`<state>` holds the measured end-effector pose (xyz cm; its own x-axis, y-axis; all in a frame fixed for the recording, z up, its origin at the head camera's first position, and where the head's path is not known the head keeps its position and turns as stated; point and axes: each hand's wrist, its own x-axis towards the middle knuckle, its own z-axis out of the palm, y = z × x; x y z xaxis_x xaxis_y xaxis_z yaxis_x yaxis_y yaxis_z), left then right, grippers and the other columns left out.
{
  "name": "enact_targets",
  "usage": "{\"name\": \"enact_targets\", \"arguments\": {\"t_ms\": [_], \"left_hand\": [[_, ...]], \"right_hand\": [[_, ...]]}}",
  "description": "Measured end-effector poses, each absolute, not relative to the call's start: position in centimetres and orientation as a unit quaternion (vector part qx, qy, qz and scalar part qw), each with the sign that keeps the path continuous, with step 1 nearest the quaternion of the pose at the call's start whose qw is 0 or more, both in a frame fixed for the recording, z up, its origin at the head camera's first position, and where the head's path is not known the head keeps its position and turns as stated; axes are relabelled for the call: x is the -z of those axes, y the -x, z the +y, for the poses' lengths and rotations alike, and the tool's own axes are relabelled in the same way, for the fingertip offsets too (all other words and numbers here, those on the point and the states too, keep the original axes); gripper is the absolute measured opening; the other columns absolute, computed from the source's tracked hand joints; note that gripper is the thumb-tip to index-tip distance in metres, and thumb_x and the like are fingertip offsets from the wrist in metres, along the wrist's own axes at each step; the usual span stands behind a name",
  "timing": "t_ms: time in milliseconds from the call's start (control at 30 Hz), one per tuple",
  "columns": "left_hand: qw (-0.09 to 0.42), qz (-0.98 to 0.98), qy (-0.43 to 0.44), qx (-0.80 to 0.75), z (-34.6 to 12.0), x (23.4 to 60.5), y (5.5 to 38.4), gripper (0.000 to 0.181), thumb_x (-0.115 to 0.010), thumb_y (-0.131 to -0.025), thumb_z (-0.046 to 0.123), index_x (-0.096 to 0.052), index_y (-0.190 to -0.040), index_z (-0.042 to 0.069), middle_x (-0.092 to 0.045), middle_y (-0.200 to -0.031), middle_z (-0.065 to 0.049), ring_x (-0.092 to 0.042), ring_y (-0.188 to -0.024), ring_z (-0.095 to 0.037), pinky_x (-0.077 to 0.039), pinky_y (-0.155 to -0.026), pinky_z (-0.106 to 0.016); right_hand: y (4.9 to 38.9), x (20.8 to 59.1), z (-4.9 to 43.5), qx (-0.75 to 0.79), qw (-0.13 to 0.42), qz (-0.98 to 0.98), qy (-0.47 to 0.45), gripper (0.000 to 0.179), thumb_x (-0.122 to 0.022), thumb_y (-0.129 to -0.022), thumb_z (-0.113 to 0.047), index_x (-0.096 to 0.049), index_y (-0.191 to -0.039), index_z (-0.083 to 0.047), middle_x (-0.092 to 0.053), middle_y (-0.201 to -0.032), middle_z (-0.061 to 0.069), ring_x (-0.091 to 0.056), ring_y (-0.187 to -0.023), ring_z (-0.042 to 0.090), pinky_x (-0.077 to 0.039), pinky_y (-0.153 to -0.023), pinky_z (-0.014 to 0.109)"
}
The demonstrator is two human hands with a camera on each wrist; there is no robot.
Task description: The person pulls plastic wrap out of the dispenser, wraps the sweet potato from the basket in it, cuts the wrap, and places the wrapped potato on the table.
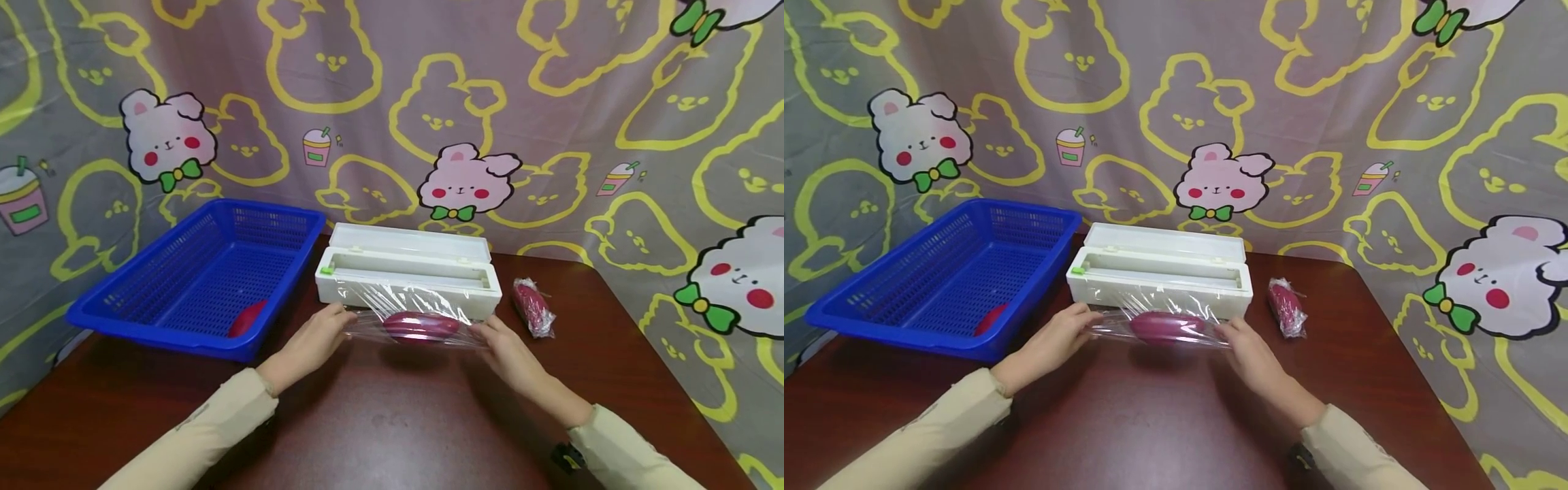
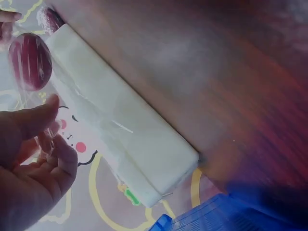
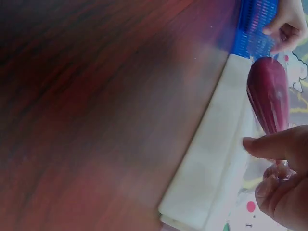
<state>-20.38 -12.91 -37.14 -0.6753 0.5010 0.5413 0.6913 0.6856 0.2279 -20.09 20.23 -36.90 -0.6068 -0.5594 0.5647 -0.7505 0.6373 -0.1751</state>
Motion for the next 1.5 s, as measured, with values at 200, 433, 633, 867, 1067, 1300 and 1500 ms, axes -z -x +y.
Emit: {"name": "enact_targets", "arguments": {"t_ms": [200,433,633,867,1067,1300,1500], "left_hand": [[0.210,-0.891,0.331,0.227,-12.8,37.3,20.9,0.025,-0.071,-0.074,0.004,-0.068,-0.098,-0.002,-0.049,-0.071,-0.001,-0.053,-0.062,-0.013,-0.042,-0.051,-0.021],[0.220,-0.900,0.309,0.217,-12.9,37.2,21.5,0.012,-0.069,-0.076,0.007,-0.073,-0.087,0.006,-0.051,-0.069,0.002,-0.052,-0.063,-0.014,-0.042,-0.055,-0.026],[0.175,-0.896,0.307,0.271,-13.2,36.7,22.2,0.006,-0.068,-0.077,0.011,-0.072,-0.079,0.006,-0.056,-0.083,-0.005,-0.054,-0.079,-0.022,-0.043,-0.072,-0.036],[0.062,-0.844,0.314,0.430,-14.1,36.3,23.1,0.014,-0.062,-0.083,0.010,-0.071,-0.087,0.000,-0.065,-0.099,-0.011,-0.059,-0.093,-0.024,-0.045,-0.079,-0.033],[0.000,-0.795,0.278,0.540,-14.1,36.3,23.7,0.021,-0.055,-0.088,0.009,-0.066,-0.095,-0.008,-0.066,-0.090,-0.015,-0.060,-0.082,-0.018,-0.047,-0.075,-0.041],[0.021,-0.782,0.246,0.572,-13.5,36.2,24.4,0.021,-0.050,-0.090,0.004,-0.063,-0.092,-0.013,-0.065,-0.078,-0.013,-0.058,-0.071,-0.011,-0.049,-0.067,-0.034],[0.029,-0.792,0.245,0.558,-12.8,35.8,25.0,0.025,-0.047,-0.092,0.004,-0.057,-0.113,-0.007,-0.054,-0.065,-0.007,-0.047,-0.054,-0.009,-0.036,-0.049,-0.020]], "right_hand": [[20.7,37.3,20.4,-0.253,0.243,-0.859,-0.373,0.032,-0.073,-0.062,0.014,-0.066,-0.093,0.008,-0.050,-0.076,0.003,-0.048,-0.066,0.009,-0.044,-0.056,0.021],[21.5,37.4,20.7,-0.255,0.244,-0.863,-0.363,0.024,-0.073,-0.065,0.007,-0.071,-0.088,0.001,-0.046,-0.076,0.000,-0.040,-0.068,0.011,-0.037,-0.058,0.023],[22.4,37.2,21.1,-0.263,0.238,-0.867,-0.348,0.016,-0.072,-0.068,0.004,-0.072,-0.082,-0.004,-0.053,-0.084,0.005,-0.042,-0.081,0.020,-0.032,-0.068,0.034],[23.6,36.3,21.9,-0.370,0.169,-0.833,-0.375,0.015,-0.064,-0.075,0.008,-0.070,-0.088,0.002,-0.062,-0.100,0.011,-0.047,-0.091,0.017,-0.037,-0.075,0.021],[24.4,35.9,22.1,-0.470,0.065,-0.802,-0.362,0.019,-0.055,-0.082,0.010,-0.064,-0.099,0.009,-0.064,-0.088,0.017,-0.055,-0.075,0.011,-0.048,-0.062,0.023],[24.9,35.7,21.8,-0.535,-0.005,-0.788,-0.305,0.032,-0.049,-0.090,0.000,-0.049,-0.120,0.010,-0.062,-0.100,0.019,-0.060,-0.077,0.013,-0.051,-0.064,0.033],[25.3,35.3,21.0,-0.520,0.002,-0.804,-0.290,0.028,-0.047,-0.092,-0.003,-0.055,-0.116,0.008,-0.061,-0.103,0.015,-0.051,-0.072,0.010,-0.045,-0.058,0.025]]}}
